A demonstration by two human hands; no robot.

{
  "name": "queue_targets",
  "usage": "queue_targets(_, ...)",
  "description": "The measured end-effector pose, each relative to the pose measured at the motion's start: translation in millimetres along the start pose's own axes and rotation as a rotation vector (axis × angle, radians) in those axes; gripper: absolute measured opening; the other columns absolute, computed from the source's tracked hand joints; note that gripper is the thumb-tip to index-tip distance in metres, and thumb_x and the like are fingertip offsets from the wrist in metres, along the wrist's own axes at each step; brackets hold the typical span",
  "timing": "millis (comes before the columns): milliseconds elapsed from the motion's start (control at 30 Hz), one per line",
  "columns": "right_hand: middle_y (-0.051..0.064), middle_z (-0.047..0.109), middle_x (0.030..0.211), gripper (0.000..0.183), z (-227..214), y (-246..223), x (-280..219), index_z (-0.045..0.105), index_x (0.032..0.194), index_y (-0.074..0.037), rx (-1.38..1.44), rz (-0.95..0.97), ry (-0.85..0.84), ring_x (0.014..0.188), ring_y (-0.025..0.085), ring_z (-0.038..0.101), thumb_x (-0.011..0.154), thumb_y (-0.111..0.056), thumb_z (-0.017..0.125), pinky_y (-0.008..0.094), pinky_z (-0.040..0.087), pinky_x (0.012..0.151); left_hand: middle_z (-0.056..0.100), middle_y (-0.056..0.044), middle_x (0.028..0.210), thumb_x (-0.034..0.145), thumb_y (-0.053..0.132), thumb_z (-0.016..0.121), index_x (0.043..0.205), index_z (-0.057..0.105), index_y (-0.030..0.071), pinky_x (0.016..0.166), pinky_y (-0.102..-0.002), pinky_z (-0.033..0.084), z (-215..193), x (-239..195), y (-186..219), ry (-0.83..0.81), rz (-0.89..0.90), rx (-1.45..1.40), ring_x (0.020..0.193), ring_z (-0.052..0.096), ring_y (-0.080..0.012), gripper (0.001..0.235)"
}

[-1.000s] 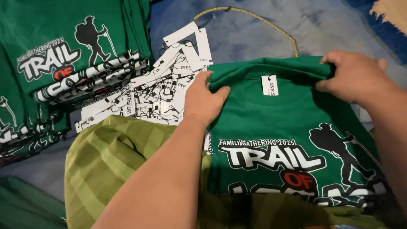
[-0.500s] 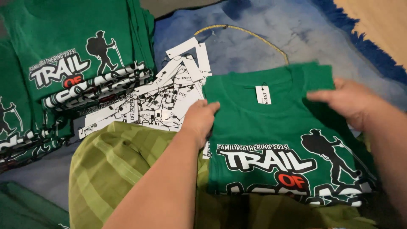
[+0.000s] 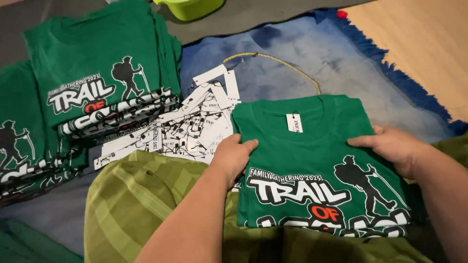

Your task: The person attaches white tags to the necklines of green t-shirts using a small black fastener. They pick up a shirt, thread the fastener through the collar, attach the tag, and then fold the shirt before moving to the next one.

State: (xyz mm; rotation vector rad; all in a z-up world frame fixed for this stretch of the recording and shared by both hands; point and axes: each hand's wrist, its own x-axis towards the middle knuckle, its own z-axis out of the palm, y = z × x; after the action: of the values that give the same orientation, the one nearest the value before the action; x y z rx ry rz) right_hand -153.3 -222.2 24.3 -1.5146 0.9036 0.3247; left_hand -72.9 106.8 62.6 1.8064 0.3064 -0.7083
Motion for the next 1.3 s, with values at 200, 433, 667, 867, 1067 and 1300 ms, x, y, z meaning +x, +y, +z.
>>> queue_targets(200,0.032,0.069,0.11,0.052,-13,-8,-14,0.065,0.139,0.004,0.001,-0.02,-0.121,0.09,0.041,0.059,0.089,0.013,0.055,0.049,0.043,0.077,0.076,-0.016,0.121,0.092,0.006,0.061,0.14,0.06,0.004,0.086,-0.033,0.059,-2,-13,9,-0.127,-0.042,-0.039,0.098,0.073,-0.0232,0.048)
queue_targets(433,0.031,0.072,0.117,0.059,-7,2,1,0.057,0.146,0.0,-0.009,-0.041,-0.24,0.086,0.038,0.063,0.088,0.006,0.057,0.047,0.05,0.069,0.074,-0.013,0.104,0.092,0.005,0.057,0.126,0.066,0.003,0.071,-0.032,0.055,0,-11,5,-0.173,-0.065,-0.019,0.079,0.067,-0.0203,0.035)
queue_targets(667,0.015,0.069,0.115,0.046,18,-35,-3,0.061,0.141,-0.002,0.214,-0.264,-0.361,0.088,0.022,0.061,0.097,-0.002,0.05,0.035,0.048,0.075,0.071,-0.013,0.101,0.092,0.005,0.053,0.137,0.065,0.013,0.065,-0.033,0.048,-25,-40,24,-0.067,0.021,-0.401,0.076,0.06,-0.0194,0.047)
queue_targets(867,0.008,0.067,0.13,0.065,139,-106,-78,0.057,0.155,-0.011,0.05,-0.302,-0.415,0.102,0.02,0.057,0.091,0.001,0.051,0.032,0.042,0.088,0.071,-0.014,0.105,0.087,-0.001,0.053,0.133,0.067,0.005,0.075,-0.032,0.048,-100,-86,24,0.06,0.236,-0.595,0.083,0.059,-0.0208,0.049)
queue_targets(1067,0.026,0.068,0.128,0.059,272,-125,-95,0.058,0.141,-0.001,0.081,-0.474,-0.78,0.111,0.04,0.068,0.084,0.012,0.06,0.059,0.055,0.095,0.07,-0.019,0.128,0.086,0.002,0.06,0.139,0.064,0.0,0.099,-0.042,0.049,-209,-137,-41,0.368,0.57,-0.463,0.111,0.065,-0.0284,0.053)
queue_targets(1300,0.013,0.075,0.124,0.082,397,-100,-259,0.049,0.156,-0.021,-0.271,-0.49,-1.086,0.084,0.018,0.066,0.079,0.007,0.059,0.028,0.053,0.07,0.072,-0.012,0.123,0.088,-0.005,0.055,0.151,0.06,0.008,0.083,-0.029,0.043,-284,-276,-124,0.905,0.292,-0.789,0.097,0.061,-0.0201,0.064)
